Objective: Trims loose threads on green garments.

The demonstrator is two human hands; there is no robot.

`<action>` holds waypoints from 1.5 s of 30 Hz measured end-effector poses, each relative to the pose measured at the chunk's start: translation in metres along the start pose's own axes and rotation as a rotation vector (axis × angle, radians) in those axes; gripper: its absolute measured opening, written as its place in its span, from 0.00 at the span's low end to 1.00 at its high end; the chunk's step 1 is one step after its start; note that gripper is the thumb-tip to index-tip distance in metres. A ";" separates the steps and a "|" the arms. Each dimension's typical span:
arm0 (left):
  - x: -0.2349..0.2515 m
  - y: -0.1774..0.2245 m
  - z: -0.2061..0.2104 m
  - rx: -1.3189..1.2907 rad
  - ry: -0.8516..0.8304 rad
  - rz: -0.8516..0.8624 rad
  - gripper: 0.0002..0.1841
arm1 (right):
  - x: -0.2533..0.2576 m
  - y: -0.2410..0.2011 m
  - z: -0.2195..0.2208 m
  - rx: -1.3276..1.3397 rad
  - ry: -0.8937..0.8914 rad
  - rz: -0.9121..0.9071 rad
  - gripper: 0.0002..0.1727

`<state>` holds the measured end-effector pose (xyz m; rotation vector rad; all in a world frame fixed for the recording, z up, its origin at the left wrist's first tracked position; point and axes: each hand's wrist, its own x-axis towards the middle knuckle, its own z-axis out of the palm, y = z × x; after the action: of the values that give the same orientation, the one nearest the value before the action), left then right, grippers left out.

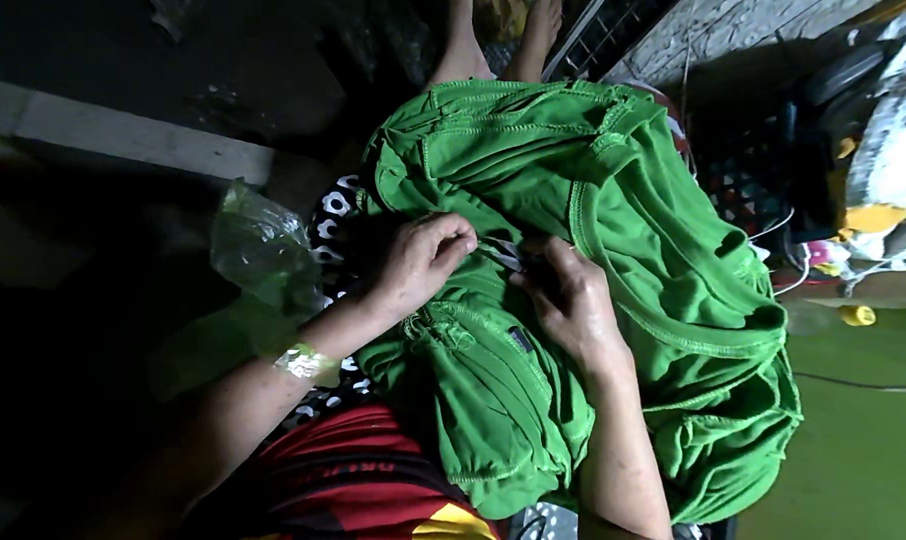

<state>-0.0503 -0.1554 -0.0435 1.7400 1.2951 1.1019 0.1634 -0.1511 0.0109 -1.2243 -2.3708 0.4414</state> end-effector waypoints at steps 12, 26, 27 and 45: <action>-0.012 0.000 0.002 -0.145 0.023 -0.030 0.09 | 0.008 -0.020 0.011 -0.309 0.033 -0.057 0.09; -0.030 0.080 -0.011 -0.524 -0.187 0.193 0.07 | 0.048 -0.033 -0.015 0.488 -0.170 0.175 0.17; -0.033 0.092 -0.004 -0.548 -0.211 0.273 0.07 | 0.060 -0.042 -0.010 0.525 -0.184 0.170 0.18; -0.095 0.018 -0.118 0.326 0.075 -0.350 0.11 | 0.103 -0.055 0.066 0.648 -0.450 -0.188 0.05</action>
<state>-0.1650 -0.2465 -0.0012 1.6190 1.8268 0.7933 0.0386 -0.1023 0.0044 -0.6391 -2.3467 1.4038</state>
